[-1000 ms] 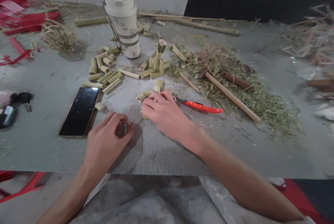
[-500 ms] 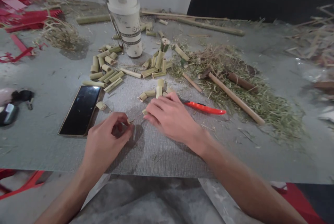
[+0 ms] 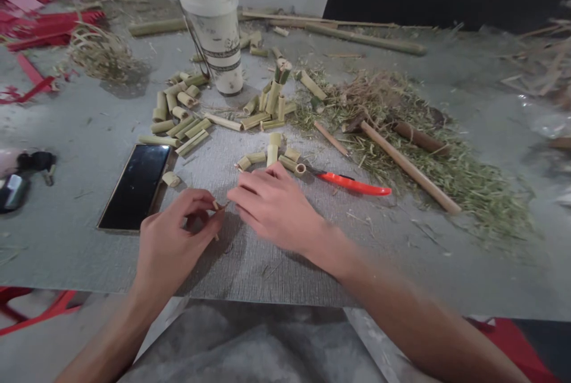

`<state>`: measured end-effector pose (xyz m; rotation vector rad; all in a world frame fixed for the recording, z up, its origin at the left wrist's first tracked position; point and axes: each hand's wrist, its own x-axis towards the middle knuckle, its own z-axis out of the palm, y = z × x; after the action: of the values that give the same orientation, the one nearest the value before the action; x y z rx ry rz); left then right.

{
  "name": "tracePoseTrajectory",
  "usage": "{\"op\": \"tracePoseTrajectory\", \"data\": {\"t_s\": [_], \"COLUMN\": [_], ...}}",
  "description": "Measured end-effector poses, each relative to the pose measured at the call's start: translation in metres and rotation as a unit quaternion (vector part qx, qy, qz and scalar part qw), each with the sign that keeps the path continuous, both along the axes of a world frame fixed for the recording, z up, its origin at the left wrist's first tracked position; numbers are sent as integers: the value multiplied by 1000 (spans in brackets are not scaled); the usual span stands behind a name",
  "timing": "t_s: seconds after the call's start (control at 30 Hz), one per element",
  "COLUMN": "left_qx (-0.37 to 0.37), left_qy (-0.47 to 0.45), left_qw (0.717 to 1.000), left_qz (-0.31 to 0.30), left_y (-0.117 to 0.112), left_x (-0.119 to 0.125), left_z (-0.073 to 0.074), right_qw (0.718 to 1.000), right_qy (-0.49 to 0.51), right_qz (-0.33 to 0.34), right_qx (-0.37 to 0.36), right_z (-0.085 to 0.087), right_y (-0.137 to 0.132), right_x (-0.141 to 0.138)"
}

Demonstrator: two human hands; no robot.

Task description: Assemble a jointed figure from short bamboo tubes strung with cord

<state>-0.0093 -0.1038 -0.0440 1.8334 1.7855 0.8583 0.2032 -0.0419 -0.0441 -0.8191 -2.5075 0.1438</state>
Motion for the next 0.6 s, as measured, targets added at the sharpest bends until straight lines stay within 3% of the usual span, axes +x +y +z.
{"op": "tracePoseTrajectory", "data": {"t_s": [0.17, 0.3, 0.47, 0.6], "left_qx": [35, 55, 16, -33], "left_qy": [19, 14, -14, -51], "left_qw": [999, 996, 994, 988], "left_qz": [-9, -61, -111, -141], "left_y": [1, 13, 39, 57], "left_x": [1, -3, -13, -23], "left_z": [10, 26, 40, 38], "right_qw": [997, 996, 996, 997], "right_qy": [69, 58, 46, 12], "right_qz": [-29, -50, -66, -67], "right_qx": [-17, -38, -34, -28], "right_z": [2, 2, -6, -8], "right_y": [-6, -5, 3, 5], "right_x": [-8, -8, -6, -8]}}
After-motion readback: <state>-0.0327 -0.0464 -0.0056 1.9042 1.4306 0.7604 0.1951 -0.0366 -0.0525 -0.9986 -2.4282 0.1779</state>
